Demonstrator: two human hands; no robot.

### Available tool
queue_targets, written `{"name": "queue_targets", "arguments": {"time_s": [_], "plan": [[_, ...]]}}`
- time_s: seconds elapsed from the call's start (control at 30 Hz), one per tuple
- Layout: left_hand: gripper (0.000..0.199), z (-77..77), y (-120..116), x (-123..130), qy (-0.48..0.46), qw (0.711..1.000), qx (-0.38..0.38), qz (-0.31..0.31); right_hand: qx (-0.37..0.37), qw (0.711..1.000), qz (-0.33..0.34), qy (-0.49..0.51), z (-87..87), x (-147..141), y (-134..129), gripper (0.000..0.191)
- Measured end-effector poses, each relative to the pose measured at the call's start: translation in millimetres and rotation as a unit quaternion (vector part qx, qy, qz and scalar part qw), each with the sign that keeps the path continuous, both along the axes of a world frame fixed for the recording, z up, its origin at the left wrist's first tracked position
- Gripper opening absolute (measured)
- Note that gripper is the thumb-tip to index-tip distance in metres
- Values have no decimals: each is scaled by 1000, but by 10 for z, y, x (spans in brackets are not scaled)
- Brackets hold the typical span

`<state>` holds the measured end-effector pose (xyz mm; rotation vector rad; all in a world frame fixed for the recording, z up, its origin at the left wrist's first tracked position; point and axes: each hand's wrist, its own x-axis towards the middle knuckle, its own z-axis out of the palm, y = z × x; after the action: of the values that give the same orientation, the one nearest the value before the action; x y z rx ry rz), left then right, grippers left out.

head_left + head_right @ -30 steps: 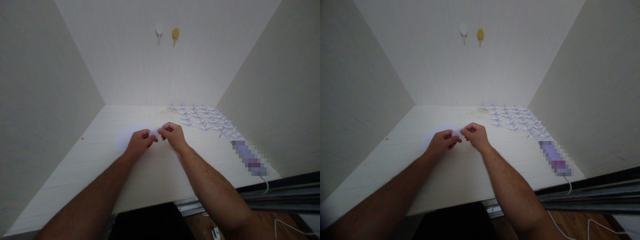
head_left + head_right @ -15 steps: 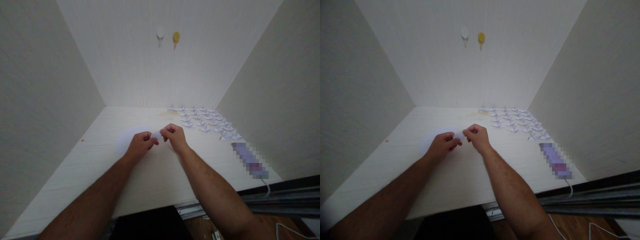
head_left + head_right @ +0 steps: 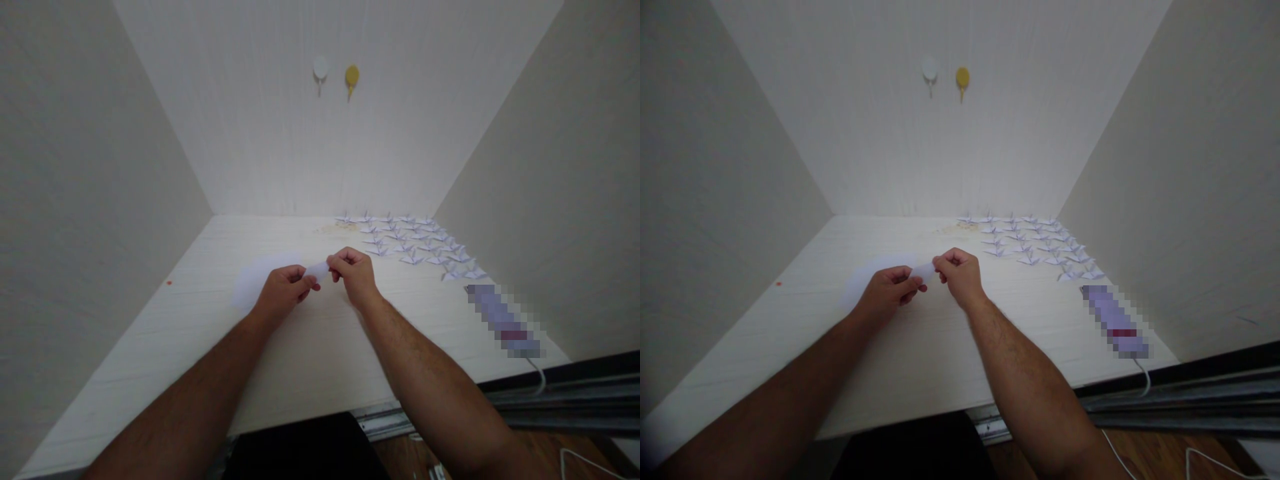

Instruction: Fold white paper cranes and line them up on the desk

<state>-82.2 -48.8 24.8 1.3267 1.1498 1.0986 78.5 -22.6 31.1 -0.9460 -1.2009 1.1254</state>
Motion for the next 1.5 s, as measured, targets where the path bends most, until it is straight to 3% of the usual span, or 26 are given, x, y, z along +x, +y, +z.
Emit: {"name": "queue_targets", "arguments": {"time_s": [0.3, 0.6, 0.7, 0.83, 1.0, 1.23, 1.37, 1.5], "plan": [[24, -31, 15, 28, -60, 998, 13, -24, 0, 1000, -26, 10, 6, -18, -7, 21], [20, -65, 9, -8, -107, 991, 43, -65, -29, 996, 28, 76, -5, -41, 7, 19], [21, -56, -12, -5, -139, 987, 20, -75, -30, 991, 84, 103, -4, -15, 8, 18], [47, 4, -31, 8, -216, 969, -64, -98, 12, 991, 92, 92, 2, 14, -11, 17], [34, 57, -21, -26, -238, 966, -90, -51, 44, 991, 113, 48, -10, 10, -28, 21], [39, -11, 29, -12, -203, 978, -32, 37, -30, 991, 118, 59, -21, -22, -27, 38], [27, -85, 56, -3, -152, 986, 30, 67, -59, 991, 124, -3, -43, -55, -30, 30], [22, -108, 60, -15, -112, 989, 45, 83, -53, 988, 112, -86, -28, -70, -41, 20]]}}
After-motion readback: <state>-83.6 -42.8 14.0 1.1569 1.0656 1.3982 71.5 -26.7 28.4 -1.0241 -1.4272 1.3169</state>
